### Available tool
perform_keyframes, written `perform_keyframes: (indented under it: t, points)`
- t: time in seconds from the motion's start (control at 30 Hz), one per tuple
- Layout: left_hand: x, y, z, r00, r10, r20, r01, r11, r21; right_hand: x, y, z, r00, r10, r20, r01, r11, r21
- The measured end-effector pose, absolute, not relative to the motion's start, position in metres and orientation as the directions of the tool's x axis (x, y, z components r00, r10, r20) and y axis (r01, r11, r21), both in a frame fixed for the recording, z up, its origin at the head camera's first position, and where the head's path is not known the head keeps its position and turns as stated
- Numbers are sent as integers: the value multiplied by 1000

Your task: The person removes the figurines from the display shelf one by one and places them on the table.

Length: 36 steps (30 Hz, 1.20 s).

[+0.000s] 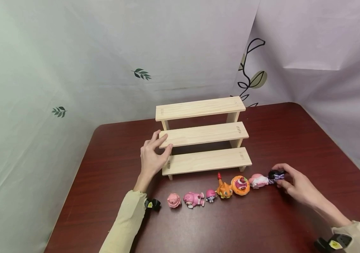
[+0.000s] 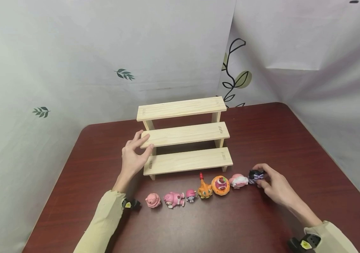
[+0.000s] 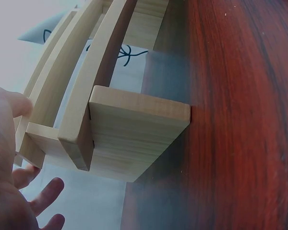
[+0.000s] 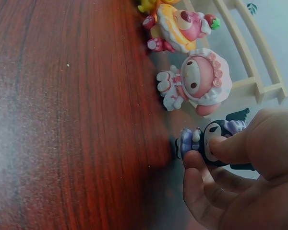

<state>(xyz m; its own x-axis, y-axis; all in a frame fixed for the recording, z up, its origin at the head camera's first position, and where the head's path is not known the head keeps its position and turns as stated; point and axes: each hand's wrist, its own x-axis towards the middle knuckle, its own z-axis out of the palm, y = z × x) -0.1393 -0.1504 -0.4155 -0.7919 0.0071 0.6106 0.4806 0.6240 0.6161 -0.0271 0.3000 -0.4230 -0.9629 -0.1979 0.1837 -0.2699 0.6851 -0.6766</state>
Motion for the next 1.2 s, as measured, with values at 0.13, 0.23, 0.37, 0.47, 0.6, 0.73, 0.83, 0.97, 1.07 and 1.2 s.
perform_keyframes:
  t: [0.13,0.23,0.37,0.47,0.6,0.73,0.83,0.97,1.07,1.2]
  points:
    - [-139,-150,-416,-790,7,613,482,624,615,-27,300,-425,-966,-193,173,-259,683,-683]
    - [-139,-150,-416,-792,6,610,480,624,617,-27,300,-426,-966,-193,172,-259,683,-683]
    - [-139,-151,-417,-793,7,610,481,621,618,-27,301,-426,-959,-206,195,-284,701,-654]
    - [-140,-151,-417,-794,8,608,480,622,619,-28,301,-425,-949,-221,227,-315,723,-615]
    - [-140,-151,-417,-796,9,606,478,625,618,-28,301,-425,-943,-228,243,-330,742,-583]
    - [-140,-151,-417,-795,8,606,478,624,619,-29,301,-425,-940,-233,248,-337,746,-574]
    - [-139,-151,-417,-799,6,602,474,623,623,-30,301,-425,-934,-242,262,-352,745,-566]
    - [-139,-151,-417,-801,4,599,471,622,625,-31,302,-424,-931,-250,266,-360,749,-557]
    - [-140,-151,-418,-800,6,600,473,621,625,-31,303,-424,-931,-257,259,-361,749,-556]
    - [-139,-151,-417,-804,5,594,467,623,627,-32,303,-424,-929,-262,261,-367,743,-560]
